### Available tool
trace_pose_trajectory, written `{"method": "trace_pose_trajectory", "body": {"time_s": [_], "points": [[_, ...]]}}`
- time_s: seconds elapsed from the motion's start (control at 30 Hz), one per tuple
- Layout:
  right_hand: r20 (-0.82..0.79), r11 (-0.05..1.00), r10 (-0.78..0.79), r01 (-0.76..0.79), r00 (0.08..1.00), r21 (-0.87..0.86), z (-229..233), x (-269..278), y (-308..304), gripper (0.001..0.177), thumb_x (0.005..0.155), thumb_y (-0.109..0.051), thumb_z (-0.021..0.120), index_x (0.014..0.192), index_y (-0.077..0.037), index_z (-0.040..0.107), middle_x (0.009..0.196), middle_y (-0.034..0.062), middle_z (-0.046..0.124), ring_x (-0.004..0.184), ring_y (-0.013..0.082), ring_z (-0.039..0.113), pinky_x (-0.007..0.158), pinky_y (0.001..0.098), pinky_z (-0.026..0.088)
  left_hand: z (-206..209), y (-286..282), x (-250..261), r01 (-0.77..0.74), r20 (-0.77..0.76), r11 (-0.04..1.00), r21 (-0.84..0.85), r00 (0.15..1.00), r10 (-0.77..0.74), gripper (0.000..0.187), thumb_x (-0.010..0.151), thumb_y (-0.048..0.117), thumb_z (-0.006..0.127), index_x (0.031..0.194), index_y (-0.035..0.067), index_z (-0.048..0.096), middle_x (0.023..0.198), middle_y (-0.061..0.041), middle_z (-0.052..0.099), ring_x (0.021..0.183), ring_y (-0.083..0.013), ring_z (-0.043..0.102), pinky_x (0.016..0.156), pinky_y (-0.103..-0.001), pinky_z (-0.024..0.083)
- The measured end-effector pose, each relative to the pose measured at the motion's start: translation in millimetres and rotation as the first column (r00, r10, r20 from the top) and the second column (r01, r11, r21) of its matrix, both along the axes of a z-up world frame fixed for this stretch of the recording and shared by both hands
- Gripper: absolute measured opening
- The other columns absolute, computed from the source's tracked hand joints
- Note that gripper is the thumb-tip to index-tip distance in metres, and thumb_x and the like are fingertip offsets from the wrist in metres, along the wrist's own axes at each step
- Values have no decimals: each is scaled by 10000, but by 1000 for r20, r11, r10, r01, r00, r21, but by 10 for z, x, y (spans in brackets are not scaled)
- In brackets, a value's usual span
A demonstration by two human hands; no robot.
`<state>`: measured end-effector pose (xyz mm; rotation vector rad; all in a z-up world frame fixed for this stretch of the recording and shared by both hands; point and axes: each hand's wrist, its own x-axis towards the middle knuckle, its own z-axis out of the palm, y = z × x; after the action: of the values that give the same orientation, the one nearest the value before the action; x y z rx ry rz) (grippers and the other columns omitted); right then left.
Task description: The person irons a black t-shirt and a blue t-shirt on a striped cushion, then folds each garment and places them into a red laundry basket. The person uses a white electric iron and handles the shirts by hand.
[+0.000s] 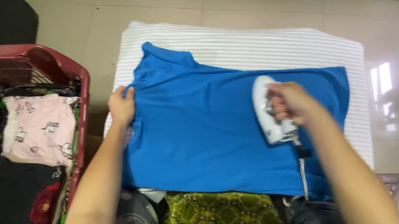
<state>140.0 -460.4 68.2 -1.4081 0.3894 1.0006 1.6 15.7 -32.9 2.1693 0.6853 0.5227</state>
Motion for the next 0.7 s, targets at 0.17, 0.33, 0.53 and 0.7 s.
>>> {"method": "trace_pose_trajectory", "body": {"time_s": [0.17,0.33,0.53,0.7], "points": [[30,997,61,-63,998,45,-21,-141,1048,320,1033,-344,547,816,-113,502,542,-57,341,414,63,269,366,265,202,-113,30,28,9,74,998,55,997,-14,282,961,246,691,935,-34,676,796,-209,681,727,-292,639,701,-430,505],[49,989,149,-150,988,15,-156,-230,1901,450,1020,-394,569,713,-103,415,509,-2,354,366,101,295,327,302,230,-73,-7,15,-36,-19,999,-26,999,35,318,959,290,681,940,-28,683,819,-215,688,739,-327,651,707,-429,507],[277,971,238,-239,931,-28,-159,-299,2579,395,1009,-348,608,750,-52,564,537,39,494,403,131,436,351,329,338,83,-64,-3,-42,-79,998,-56,996,37,347,968,302,669,885,-35,663,749,-220,649,674,-318,604,676,-438,488],[418,927,326,-200,848,-318,-109,-239,2409,439,984,-342,626,679,-32,568,504,94,540,364,191,510,346,395,392,85,-54,15,-7,-57,998,-63,998,3,351,967,303,670,882,-38,661,736,-213,643,662,-300,604,661,-427,482]]}}
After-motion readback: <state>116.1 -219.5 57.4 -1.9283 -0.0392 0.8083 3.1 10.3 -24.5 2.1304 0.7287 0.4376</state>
